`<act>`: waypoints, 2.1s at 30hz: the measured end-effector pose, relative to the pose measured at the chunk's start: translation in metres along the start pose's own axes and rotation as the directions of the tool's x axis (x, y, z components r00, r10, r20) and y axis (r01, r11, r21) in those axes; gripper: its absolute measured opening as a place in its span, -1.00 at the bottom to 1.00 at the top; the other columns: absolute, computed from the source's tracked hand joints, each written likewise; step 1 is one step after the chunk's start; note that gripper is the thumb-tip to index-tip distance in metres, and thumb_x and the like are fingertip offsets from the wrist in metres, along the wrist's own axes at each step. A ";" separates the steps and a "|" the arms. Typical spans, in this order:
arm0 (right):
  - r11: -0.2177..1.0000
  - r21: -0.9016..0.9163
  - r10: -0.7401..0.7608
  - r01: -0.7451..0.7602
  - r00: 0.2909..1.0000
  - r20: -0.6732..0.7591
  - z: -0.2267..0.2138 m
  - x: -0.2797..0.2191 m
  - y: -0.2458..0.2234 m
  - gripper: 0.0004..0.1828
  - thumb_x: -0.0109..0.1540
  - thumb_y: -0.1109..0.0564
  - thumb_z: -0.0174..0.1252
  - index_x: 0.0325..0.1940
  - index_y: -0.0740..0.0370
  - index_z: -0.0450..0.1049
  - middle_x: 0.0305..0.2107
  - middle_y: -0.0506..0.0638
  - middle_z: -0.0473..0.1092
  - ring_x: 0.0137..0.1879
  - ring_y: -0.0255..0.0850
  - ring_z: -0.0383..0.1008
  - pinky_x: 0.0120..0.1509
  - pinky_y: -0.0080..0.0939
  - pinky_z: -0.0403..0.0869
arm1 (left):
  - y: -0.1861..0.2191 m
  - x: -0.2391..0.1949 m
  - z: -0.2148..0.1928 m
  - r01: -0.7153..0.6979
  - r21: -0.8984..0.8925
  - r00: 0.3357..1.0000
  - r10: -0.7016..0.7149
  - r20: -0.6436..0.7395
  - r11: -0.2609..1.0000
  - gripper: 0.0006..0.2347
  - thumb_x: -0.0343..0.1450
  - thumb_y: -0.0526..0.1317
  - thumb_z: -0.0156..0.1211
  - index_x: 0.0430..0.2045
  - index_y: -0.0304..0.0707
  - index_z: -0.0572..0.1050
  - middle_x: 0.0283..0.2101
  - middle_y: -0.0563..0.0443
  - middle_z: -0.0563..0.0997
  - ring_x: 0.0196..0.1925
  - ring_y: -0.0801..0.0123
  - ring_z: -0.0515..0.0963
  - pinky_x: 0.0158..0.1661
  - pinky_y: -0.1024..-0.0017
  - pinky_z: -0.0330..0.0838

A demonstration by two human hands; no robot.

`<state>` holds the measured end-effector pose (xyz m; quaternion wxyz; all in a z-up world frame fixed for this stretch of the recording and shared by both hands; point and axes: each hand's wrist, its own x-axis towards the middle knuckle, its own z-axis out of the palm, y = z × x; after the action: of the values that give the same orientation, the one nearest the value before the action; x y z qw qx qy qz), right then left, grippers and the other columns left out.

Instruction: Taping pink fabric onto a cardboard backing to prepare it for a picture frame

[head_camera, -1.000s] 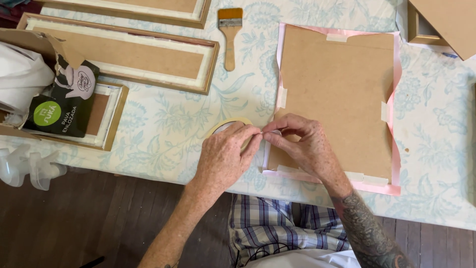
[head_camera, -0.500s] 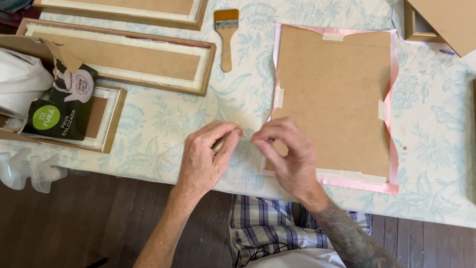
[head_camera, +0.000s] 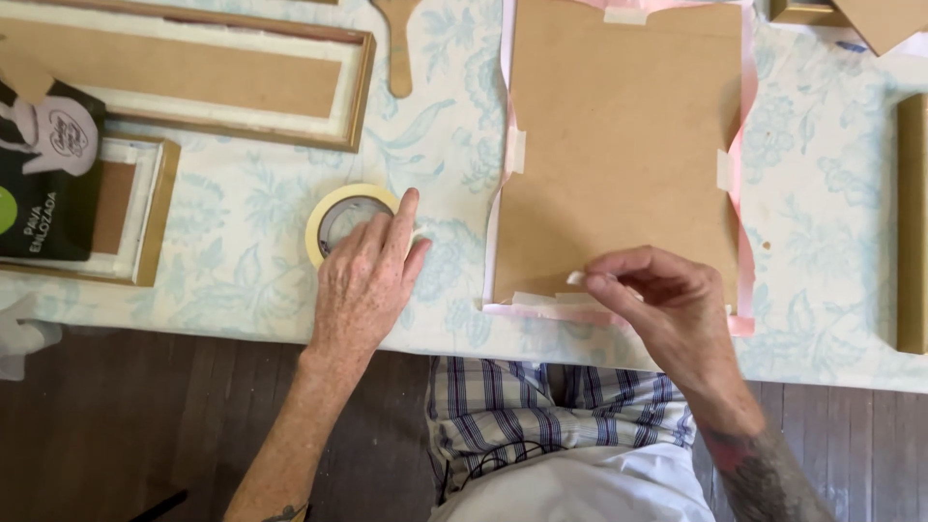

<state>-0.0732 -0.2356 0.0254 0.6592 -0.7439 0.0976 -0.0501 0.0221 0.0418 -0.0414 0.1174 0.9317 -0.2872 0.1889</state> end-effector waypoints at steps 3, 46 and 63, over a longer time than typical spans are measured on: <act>0.993 -0.065 -0.093 0.097 0.994 0.064 -0.003 -0.009 0.001 -0.86 0.12 0.37 0.39 -0.24 0.35 0.65 -0.27 0.18 0.59 -0.09 -0.24 0.53 0.09 -0.12 0.56 | 0.013 0.003 -0.021 0.070 -0.047 0.998 -0.070 0.001 0.996 -0.58 0.47 -0.19 0.34 0.21 -0.36 0.48 -0.28 -0.12 0.57 -0.30 0.21 0.60 -0.23 0.28 0.56; 0.861 -0.508 0.125 -0.006 0.972 0.200 0.036 0.006 0.007 -0.82 0.13 0.06 0.47 -0.20 0.05 0.70 -0.44 -0.16 0.62 -0.27 -0.40 0.55 0.00 -0.36 0.46 | 0.043 0.043 -0.024 0.278 -0.578 0.792 0.157 0.590 0.767 -0.91 0.44 -0.21 0.25 -0.33 -0.15 0.67 -0.35 0.02 0.64 -0.13 0.21 0.61 -0.02 0.14 0.33; 0.812 -0.583 0.192 -0.028 0.956 0.221 0.037 0.012 0.005 -0.81 0.12 0.06 0.45 -0.19 0.01 0.69 -0.43 -0.18 0.62 -0.24 -0.37 0.57 -0.03 -0.35 0.41 | 0.044 0.051 -0.019 0.300 -0.480 0.721 0.133 0.680 0.824 -0.90 0.42 -0.19 0.23 -0.36 -0.10 0.68 -0.39 0.08 0.65 -0.14 0.24 0.62 -0.05 0.18 0.33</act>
<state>-0.0540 -0.2025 0.0156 0.4131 -0.9004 0.0609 0.1220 0.0301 -0.0129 0.0024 0.2787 0.8694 -0.3073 -0.2683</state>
